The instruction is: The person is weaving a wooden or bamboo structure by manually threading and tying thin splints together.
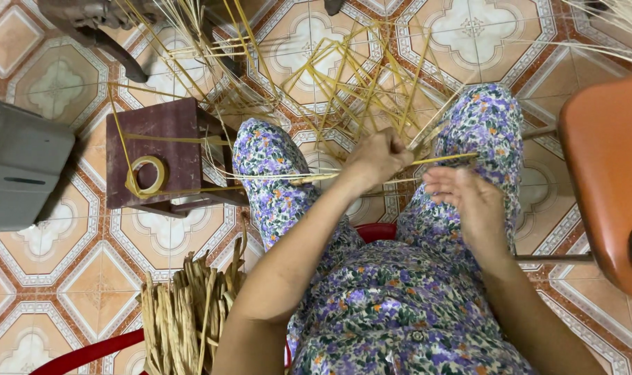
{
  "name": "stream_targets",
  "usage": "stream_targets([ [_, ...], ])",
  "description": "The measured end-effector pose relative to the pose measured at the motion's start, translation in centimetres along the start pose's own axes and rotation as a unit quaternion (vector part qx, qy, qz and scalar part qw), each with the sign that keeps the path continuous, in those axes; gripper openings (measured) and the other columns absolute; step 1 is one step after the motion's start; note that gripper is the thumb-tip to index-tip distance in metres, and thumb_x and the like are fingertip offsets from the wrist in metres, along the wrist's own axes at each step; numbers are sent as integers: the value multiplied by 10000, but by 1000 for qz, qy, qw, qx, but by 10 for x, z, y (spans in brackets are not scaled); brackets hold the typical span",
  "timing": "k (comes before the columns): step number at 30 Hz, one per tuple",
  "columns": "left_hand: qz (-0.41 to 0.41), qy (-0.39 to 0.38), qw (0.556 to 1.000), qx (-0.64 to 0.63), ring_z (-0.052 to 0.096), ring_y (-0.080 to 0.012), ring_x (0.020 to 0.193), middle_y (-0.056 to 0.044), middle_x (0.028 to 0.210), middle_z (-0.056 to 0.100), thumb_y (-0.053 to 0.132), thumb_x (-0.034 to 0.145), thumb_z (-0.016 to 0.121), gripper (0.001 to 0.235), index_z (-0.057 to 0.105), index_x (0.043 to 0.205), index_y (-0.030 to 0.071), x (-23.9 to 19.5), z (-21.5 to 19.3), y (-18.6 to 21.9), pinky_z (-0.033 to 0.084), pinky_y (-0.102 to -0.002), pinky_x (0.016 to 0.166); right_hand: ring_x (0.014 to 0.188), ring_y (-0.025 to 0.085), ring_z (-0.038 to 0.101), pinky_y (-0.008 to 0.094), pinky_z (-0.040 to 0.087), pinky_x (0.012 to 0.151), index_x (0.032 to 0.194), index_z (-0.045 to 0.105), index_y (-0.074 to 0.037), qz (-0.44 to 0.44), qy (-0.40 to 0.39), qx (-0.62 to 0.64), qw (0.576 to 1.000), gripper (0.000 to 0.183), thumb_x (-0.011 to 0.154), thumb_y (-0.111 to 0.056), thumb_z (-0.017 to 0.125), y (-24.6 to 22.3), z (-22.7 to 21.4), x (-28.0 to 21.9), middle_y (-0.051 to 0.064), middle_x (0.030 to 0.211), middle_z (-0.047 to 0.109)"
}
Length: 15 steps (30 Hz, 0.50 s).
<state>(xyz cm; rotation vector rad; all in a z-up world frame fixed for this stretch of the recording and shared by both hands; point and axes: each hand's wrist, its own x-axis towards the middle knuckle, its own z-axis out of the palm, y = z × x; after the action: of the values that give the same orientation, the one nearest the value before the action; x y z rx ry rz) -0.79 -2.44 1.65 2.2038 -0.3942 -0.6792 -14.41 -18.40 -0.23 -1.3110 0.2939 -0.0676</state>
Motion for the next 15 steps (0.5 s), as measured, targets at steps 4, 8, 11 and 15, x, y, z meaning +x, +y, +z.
stream_targets([
  [4,-12,-31,999,6,707,-179,783,-77,825,742,349,873,684,299,673,962,63,5,5,-1,568,-369,799,998,216,689,301,602,773,1354,601,-43,-152,40,-339,927,387,977,-128,591,24,6,-4,151,1310,648],
  [8,-23,-62,997,28,715,-181,731,-87,752,760,303,952,578,277,696,1031,65,6,6,2,573,-388,759,1039,248,683,324,563,840,1246,712,-19,-336,39,-545,767,318,975,-185,693,62,-8,31,181,1275,690],
  [11,-68,-41,997,3,665,-188,739,-99,837,716,281,1002,537,248,692,1067,99,-12,-3,17,567,-416,747,630,138,596,269,482,547,1084,776,-86,-4,17,-362,932,171,981,-178,675,49,-8,30,42,838,757],
  [15,-62,4,998,-14,709,-230,738,-149,893,751,230,1074,459,241,650,1089,84,-22,-3,5,627,-409,739,575,55,627,207,532,524,961,743,-49,24,-44,-231,972,185,987,-188,623,33,-36,27,-32,673,700],
])
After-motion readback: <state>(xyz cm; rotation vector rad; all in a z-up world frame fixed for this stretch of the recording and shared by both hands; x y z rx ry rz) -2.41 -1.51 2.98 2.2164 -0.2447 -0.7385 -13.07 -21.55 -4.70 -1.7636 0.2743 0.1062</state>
